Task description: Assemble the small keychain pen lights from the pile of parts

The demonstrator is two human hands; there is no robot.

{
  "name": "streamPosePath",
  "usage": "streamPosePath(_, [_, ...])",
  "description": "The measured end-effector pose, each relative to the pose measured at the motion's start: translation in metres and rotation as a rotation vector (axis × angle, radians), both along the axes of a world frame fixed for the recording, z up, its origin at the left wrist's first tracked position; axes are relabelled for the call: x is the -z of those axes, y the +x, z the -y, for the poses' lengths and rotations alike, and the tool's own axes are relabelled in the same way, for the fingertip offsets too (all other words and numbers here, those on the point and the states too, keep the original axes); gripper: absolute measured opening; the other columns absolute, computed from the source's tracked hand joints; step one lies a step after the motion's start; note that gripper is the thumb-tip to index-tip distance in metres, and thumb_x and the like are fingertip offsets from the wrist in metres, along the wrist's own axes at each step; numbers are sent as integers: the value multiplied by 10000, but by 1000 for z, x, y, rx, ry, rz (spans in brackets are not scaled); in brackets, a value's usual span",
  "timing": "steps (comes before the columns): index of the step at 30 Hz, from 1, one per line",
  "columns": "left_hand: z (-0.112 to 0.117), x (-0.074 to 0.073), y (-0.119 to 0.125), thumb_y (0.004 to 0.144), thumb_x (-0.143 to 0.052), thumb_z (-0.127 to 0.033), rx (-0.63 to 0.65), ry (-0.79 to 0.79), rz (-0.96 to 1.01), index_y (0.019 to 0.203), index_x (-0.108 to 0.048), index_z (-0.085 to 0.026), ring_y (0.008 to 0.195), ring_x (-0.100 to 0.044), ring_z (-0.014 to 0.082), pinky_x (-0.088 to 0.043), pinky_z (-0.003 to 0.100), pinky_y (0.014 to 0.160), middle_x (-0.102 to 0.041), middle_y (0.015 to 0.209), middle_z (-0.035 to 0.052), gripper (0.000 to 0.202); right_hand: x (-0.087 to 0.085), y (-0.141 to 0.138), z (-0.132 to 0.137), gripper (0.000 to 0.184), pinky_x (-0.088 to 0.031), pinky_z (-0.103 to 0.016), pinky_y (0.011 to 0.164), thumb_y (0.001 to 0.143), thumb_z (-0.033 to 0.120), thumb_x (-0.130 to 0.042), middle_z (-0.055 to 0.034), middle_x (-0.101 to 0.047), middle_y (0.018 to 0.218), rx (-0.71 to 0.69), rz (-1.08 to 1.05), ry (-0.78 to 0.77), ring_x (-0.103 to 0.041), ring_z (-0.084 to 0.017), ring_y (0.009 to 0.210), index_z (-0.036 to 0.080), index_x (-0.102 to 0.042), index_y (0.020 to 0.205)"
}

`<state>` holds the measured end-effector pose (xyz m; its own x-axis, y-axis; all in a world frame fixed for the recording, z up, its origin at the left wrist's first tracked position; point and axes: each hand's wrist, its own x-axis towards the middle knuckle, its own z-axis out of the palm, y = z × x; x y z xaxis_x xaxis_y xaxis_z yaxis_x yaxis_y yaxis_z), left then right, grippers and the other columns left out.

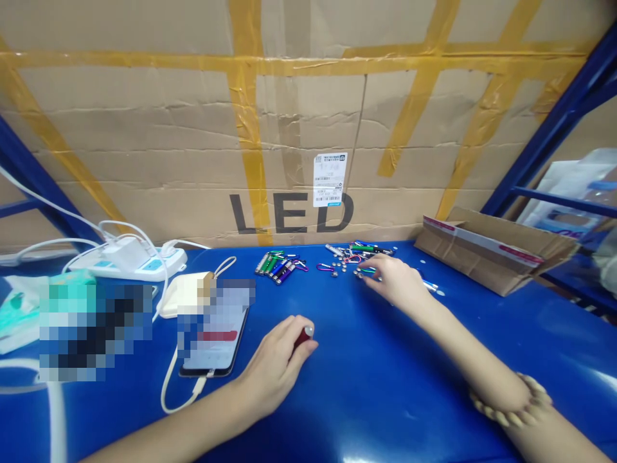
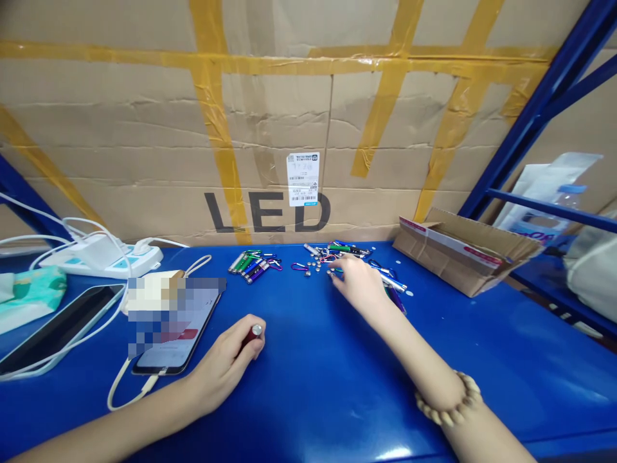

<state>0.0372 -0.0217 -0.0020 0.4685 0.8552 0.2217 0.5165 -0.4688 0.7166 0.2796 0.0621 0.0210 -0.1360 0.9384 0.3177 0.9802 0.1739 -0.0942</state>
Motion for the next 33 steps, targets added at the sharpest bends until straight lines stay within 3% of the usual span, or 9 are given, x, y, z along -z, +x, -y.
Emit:
streamPosePath(5, [2,2,1,911,-310,-280,30,83,-62,822,-429,-219,726,-483,179,-381,284,666,-515,778,13,161,18,17,-18,297,-468,-250,610,727,75,-571,-54,-674,951,49,74,-40,-640,-216,840,236,-698,941])
streamPosePath(10, [3,1,1,917,-311,-286,33,102,-80,842,-440,-215,738,-499,181,-394,292,686,-531,797,20,166,23,12,-21,254,-476,-251,709,883,241,-453,-63,-632,1021,-41,91,3,-614,-193,909,232,-683,991])
streamPosePath(13, [3,1,0,921,-310,-288,33,104,-78,847,-440,-215,742,-502,177,-398,287,687,-531,805,20,166,25,8,-20,253,-484,-270,708,867,339,-492,-74,-630,983,-76,100,22,-610,-207,889,218,-697,955])
streamPosePath(20, [3,2,-1,922,-327,-279,37,136,-66,846,-444,-211,745,-513,169,-408,278,699,-527,791,15,155,34,9,-24,179,-490,-245,598,815,305,-564,-47,-631,925,-124,90,82,-622,-186,817,239,-722,868])
streamPosePath(33, [4,1,-2,925,-328,-246,66,185,-106,837,-475,-210,731,-507,164,-404,265,691,-552,777,18,175,39,6,-27,153,-495,-264,704,824,262,-561,-37,-633,909,-191,37,114,-609,-188,869,234,-705,867])
